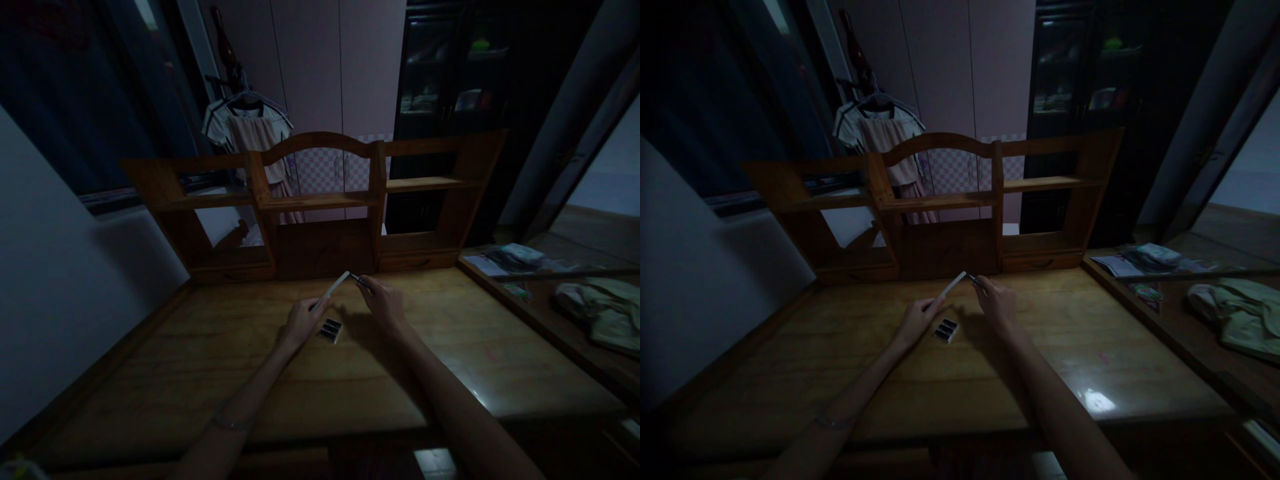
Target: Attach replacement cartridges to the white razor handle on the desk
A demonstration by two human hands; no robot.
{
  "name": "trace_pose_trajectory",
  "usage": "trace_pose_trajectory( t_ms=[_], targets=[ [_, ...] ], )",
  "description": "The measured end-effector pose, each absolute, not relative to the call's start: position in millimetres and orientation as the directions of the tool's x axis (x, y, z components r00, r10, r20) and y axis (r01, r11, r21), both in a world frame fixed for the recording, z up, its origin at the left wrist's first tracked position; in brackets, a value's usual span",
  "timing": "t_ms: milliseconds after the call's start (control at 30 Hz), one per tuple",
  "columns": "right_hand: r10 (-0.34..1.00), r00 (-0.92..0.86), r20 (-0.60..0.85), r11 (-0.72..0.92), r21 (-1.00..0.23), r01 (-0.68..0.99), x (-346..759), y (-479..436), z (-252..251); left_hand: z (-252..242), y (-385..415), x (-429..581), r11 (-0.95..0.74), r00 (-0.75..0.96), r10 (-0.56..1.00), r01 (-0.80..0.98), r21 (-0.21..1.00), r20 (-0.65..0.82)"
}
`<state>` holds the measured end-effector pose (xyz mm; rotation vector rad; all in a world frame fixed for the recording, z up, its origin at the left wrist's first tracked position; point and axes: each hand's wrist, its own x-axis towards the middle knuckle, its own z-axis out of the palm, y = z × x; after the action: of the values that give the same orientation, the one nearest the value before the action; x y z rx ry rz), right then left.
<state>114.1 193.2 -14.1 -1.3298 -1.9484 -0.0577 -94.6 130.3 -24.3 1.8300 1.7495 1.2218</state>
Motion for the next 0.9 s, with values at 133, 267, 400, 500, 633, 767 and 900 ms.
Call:
trace_pose_trajectory(
  t_ms=[133, 267, 400, 500, 633, 767, 900],
  targets=[
    [0.784, -0.195, 0.589, 0.479, -0.374, 0.794, 113.4, 194.1, -15.0, -24.7, 129.7, -93.9, -0.207, -0.099, 0.931, 0.65, 0.731, 0.351],
    [0.781, -0.204, 0.591, 0.494, -0.384, 0.78, 114.4, 198.5, -18.0, -25.2, 128.7, -93.8, -0.193, -0.104, 0.934, 0.657, 0.729, 0.341],
    [0.773, -0.143, 0.618, 0.474, -0.413, 0.778, 117.9, 202.1, -19.9, -24.5, 127.4, -94.1, -0.183, -0.102, 0.939, 0.663, 0.726, 0.33],
    [0.761, -0.214, 0.612, 0.522, -0.383, 0.762, 116.2, 200.1, -20.2, -24.0, 126.9, -95.1, -0.187, -0.089, 0.939, 0.678, 0.711, 0.332],
    [0.731, -0.209, 0.649, 0.542, -0.367, 0.756, 113.1, 197.7, -19.1, -24.8, 129.0, -96.5, -0.178, -0.131, 0.926, 0.676, 0.715, 0.353],
    [0.715, -0.144, 0.685, 0.516, -0.377, 0.769, 115.7, 200.3, -19.8, -26.4, 130.6, -97.0, -0.188, -0.129, 0.922, 0.672, 0.716, 0.364],
    [0.717, -0.201, 0.667, 0.555, -0.372, 0.744, 117.2, 201.8, -20.9, -26.0, 129.6, -97.1, -0.201, -0.108, 0.929, 0.657, 0.727, 0.355]
  ],
)
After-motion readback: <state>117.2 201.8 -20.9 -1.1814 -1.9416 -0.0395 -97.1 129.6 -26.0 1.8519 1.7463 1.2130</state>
